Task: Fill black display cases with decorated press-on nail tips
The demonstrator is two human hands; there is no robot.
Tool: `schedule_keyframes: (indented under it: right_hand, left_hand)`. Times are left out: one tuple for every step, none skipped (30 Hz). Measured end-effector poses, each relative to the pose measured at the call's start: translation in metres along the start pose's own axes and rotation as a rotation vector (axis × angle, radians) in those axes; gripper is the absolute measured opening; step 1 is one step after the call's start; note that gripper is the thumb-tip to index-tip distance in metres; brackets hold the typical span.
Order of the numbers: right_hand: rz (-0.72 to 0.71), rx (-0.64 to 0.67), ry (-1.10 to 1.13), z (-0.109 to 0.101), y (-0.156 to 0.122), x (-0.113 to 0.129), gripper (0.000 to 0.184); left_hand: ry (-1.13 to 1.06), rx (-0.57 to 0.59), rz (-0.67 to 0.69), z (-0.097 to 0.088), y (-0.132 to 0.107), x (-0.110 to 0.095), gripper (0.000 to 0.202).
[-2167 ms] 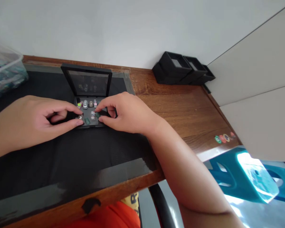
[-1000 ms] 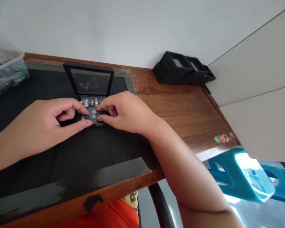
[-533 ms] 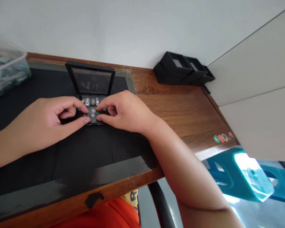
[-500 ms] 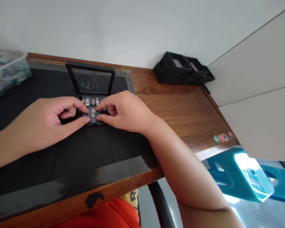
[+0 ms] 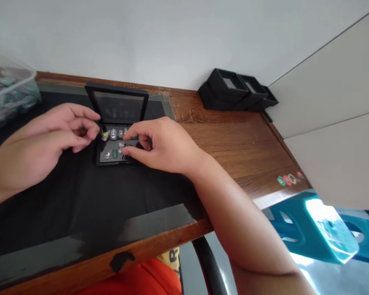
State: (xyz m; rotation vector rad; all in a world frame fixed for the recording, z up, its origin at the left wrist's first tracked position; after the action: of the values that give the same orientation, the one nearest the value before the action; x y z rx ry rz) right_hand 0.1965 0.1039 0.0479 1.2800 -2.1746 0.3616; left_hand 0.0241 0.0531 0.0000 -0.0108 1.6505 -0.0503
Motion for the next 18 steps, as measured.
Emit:
schedule_keyframes:
  right_hand:
    - [-0.014,-0.004,-0.004,0.0,0.0,0.002,0.024]
    - [-0.029,-0.009,-0.008,0.0,-0.001,0.003,0.023]
    - [-0.045,-0.013,-0.011,0.0,-0.001,0.005,0.022]
    - [-0.06,-0.019,-0.015,0.0,-0.001,0.006,0.021]
    - [-0.076,-0.028,-0.017,0.0,-0.001,0.007,0.02]
    - [-0.092,-0.038,-0.02,0.0,-0.002,0.008,0.02]
    - [-0.106,-0.046,-0.024,0.0,-0.002,0.009,0.019]
    - [-0.116,-0.051,-0.027,0.0,-0.002,0.01,0.019]
    - [-0.123,-0.054,-0.031,0.0,-0.002,0.011,0.019]
    - [-0.128,-0.052,-0.036,0.001,-0.003,0.011,0.018]
    - [-0.133,-0.049,-0.041,0.002,-0.003,0.012,0.018]
    - [-0.14,-0.044,-0.047,0.002,-0.003,0.014,0.017]
    - [-0.15,-0.041,-0.053,0.003,-0.003,0.015,0.017]
    - [-0.162,-0.041,-0.058,0.003,-0.004,0.017,0.016]
    - [-0.175,-0.048,-0.059,0.003,-0.004,0.019,0.016]
    - [-0.188,-0.058,-0.058,0.003,-0.005,0.02,0.016]
    - [-0.201,-0.073,-0.056,0.002,-0.006,0.022,0.017]
    - [-0.218,-0.094,-0.053,0.002,-0.006,0.024,0.018]
  left_hand:
    - [-0.037,-0.025,-0.006,-0.004,0.002,0.001,0.038]
    - [-0.068,-0.05,-0.005,-0.008,0.003,0.001,0.042]
    - [-0.096,-0.077,0.002,-0.012,0.004,0.001,0.044]
    - [-0.119,-0.097,0.008,-0.014,0.004,0.0,0.044]
    - [-0.141,-0.11,0.013,-0.015,0.004,-0.001,0.043]
    - [-0.153,-0.114,0.015,-0.015,0.004,-0.002,0.041]
    - [-0.15,-0.108,0.013,-0.013,0.003,-0.003,0.039]
    - [-0.14,-0.097,0.009,-0.01,0.002,-0.004,0.037]
    - [-0.124,-0.078,0.0,-0.007,0.001,-0.005,0.034]
    - [-0.108,-0.063,-0.015,-0.003,-0.001,-0.006,0.032]
    - [-0.097,-0.053,-0.033,-0.001,-0.002,-0.006,0.03]
    - [-0.092,-0.045,-0.053,0.002,-0.004,-0.006,0.03]
    - [-0.092,-0.043,-0.071,0.004,-0.006,-0.007,0.031]
    - [-0.093,-0.042,-0.086,0.005,-0.007,-0.007,0.034]
    - [-0.094,-0.041,-0.1,0.006,-0.009,-0.008,0.037]
    - [-0.099,-0.037,-0.108,0.008,-0.01,-0.009,0.041]
    - [-0.106,-0.026,-0.118,0.01,-0.012,-0.009,0.046]
    - [-0.11,-0.014,-0.13,0.012,-0.013,-0.009,0.049]
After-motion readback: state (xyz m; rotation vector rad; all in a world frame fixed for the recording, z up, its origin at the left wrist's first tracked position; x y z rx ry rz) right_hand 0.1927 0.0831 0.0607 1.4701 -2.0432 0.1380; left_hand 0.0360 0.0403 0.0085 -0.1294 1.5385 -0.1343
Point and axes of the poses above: each hand's wrist, its own y-axis towards the middle knuckle, its own z-axis out of the palm, x = y × z, the point moved 9 cm from there along y, towards the middle knuckle, and after that the axes turned 6 degrees about x, right-handed, at the moved point
